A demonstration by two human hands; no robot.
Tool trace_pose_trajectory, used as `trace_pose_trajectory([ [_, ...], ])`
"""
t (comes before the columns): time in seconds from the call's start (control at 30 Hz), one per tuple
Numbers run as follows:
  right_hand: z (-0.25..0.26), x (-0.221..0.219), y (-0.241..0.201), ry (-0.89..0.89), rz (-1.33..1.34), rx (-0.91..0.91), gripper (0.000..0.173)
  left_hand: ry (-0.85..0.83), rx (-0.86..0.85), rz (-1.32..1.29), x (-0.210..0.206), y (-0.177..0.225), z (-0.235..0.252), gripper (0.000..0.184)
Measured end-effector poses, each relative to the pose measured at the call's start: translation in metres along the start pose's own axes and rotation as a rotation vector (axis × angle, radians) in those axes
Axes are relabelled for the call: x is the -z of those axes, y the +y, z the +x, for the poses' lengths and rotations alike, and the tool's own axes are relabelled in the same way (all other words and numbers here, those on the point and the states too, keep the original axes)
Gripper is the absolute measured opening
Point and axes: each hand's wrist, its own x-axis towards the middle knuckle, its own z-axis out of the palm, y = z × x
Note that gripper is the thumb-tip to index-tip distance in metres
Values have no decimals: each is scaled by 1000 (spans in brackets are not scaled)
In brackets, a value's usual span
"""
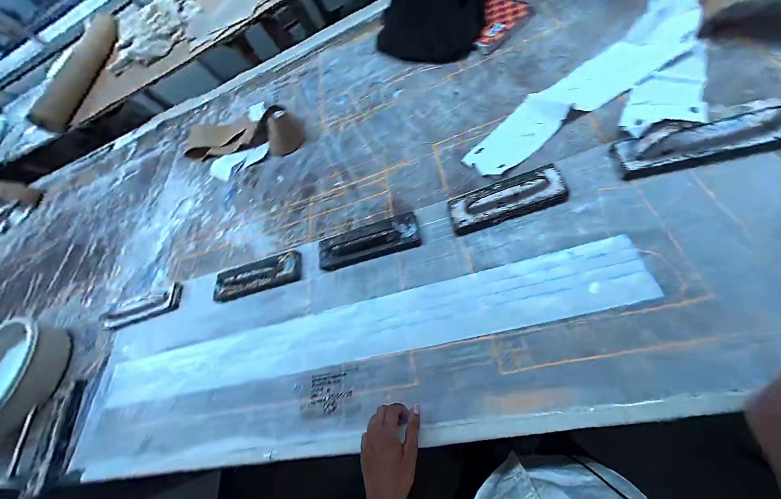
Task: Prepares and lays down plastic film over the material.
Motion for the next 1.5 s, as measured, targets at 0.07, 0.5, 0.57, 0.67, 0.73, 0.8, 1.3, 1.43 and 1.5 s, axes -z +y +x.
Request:
trace_pose_trajectory([
  [0.07, -43, -61, -35, -251, 103, -86, 45, 10, 23, -76, 13, -16, -13, 42],
  [0.5, -388, -279, -161, -1243, 319, 376, 27, 235, 409, -351, 85, -231, -130, 29],
  [0.57, -412, -305, -175, -1314, 300, 410, 29, 272, 450, -380, 97, -259, -141, 28],
  [0.67, -443, -348, -192, -1403, 231, 490, 33, 350, 518, -425, 110, -295, -147, 27],
  [0.73, -463, -380, -205, -1430, 209, 554, 35, 388, 568, -468, 118, -316, -146, 25],
  [0.8, -481, -417, -220, -1419, 209, 638, 35, 437, 599, -549, 127, -339, -141, 23],
  [1.3, -631, -688, -320, -1416, -186, 667, 78, 373, 574, -517, 267, -553, -16, 17],
  [1.43, -712, -664, -316, -1469, -276, 786, 80, 329, 515, -533, 301, -598, 21, 21],
  [1.5, -741, -648, -320, -1529, -290, 821, 74, 333, 460, -532, 322, -627, 37, 23],
])
